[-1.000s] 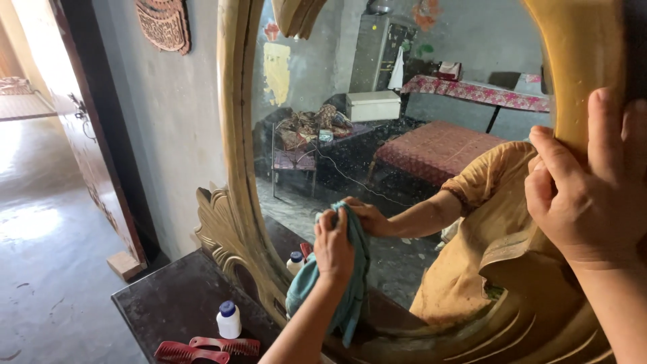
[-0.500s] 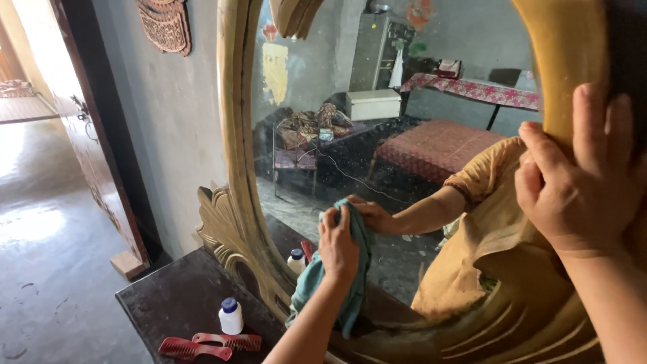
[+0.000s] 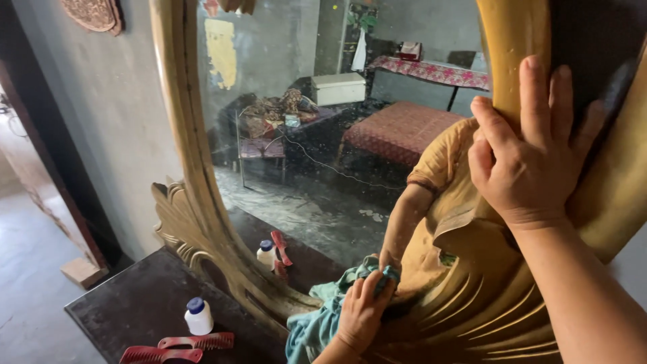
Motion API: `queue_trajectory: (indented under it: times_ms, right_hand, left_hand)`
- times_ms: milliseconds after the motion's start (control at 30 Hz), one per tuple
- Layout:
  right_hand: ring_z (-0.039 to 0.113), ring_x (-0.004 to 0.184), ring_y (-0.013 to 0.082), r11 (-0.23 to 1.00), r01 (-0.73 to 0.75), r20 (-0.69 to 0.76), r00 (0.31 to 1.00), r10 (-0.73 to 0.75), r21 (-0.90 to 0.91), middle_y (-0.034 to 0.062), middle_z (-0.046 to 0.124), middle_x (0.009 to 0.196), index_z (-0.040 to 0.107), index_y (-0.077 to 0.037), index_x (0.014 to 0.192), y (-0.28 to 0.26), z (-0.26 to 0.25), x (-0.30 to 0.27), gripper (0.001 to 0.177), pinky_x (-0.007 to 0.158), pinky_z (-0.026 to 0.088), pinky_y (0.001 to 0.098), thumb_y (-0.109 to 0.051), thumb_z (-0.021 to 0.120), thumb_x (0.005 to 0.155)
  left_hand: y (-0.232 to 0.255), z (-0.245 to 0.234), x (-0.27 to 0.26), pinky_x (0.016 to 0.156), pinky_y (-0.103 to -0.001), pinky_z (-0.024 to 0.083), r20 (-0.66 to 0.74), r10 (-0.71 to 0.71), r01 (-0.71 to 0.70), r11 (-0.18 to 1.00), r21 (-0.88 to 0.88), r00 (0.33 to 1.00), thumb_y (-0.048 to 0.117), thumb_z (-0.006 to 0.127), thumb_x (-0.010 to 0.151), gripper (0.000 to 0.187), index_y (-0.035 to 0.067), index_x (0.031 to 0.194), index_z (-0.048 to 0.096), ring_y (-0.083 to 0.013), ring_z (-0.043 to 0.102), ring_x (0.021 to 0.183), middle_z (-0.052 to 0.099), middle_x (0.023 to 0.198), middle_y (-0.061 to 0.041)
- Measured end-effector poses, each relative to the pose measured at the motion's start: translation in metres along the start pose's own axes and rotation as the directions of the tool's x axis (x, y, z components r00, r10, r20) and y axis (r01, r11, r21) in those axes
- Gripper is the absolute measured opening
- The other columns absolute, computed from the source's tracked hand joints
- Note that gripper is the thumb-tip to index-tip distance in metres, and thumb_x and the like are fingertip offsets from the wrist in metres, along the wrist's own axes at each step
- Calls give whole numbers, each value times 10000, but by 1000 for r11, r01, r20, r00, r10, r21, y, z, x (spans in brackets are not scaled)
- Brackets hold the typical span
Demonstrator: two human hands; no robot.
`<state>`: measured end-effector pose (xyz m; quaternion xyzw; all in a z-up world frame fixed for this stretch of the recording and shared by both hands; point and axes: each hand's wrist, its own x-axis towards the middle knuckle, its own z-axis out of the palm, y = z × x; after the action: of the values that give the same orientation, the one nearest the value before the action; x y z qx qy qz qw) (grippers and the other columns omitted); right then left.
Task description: Cleaning and polishing a wooden display cabinet and a large ornate mirror frame using a cloth and spray.
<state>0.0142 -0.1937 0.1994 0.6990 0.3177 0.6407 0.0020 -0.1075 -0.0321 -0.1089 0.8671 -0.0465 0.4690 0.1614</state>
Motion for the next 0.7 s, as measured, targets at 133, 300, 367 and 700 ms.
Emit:
queue_trajectory:
  times_ms: [133,300,367,700]
  right_hand:
    - [428,1574,423,1000,-8,9,1000,8,3,155,378,1702,754,-231,1320,-1,-3,4,349,1271,197,609,-227,642,990]
    - [396,1553,412,1000,2,30,1000,-1,-9,159,360,1719,746,-228,1342,4,0,-2,411,1284,175,605,-223,584,965]
    - [381,1564,418,999,-7,25,1000,5,46,176,353,1717,745,-224,1355,3,-1,0,385,1283,169,606,-199,613,994]
    - [349,1586,423,998,-19,66,998,16,52,186,325,1746,733,-219,1370,7,7,-9,411,1298,132,630,-226,569,992]
  left_hand:
    - [-2,-5,16,875,-392,515,-93,14,-12,1000,18,996,81,639,866,490,142,1351,668,-285,582,1045,560,1299,-86]
    - [-1,-11,56,934,-388,525,-279,-76,82,997,11,957,-11,598,828,528,132,1331,671,-293,596,1103,564,1314,-93]
    - [0,-11,70,928,-395,527,-311,-119,137,990,37,943,8,614,844,533,110,1366,655,-299,594,1084,566,1303,-105]
    - [-13,0,-14,837,-395,502,-36,94,-91,992,89,995,100,610,851,534,146,1383,637,-293,587,1019,541,1328,-102]
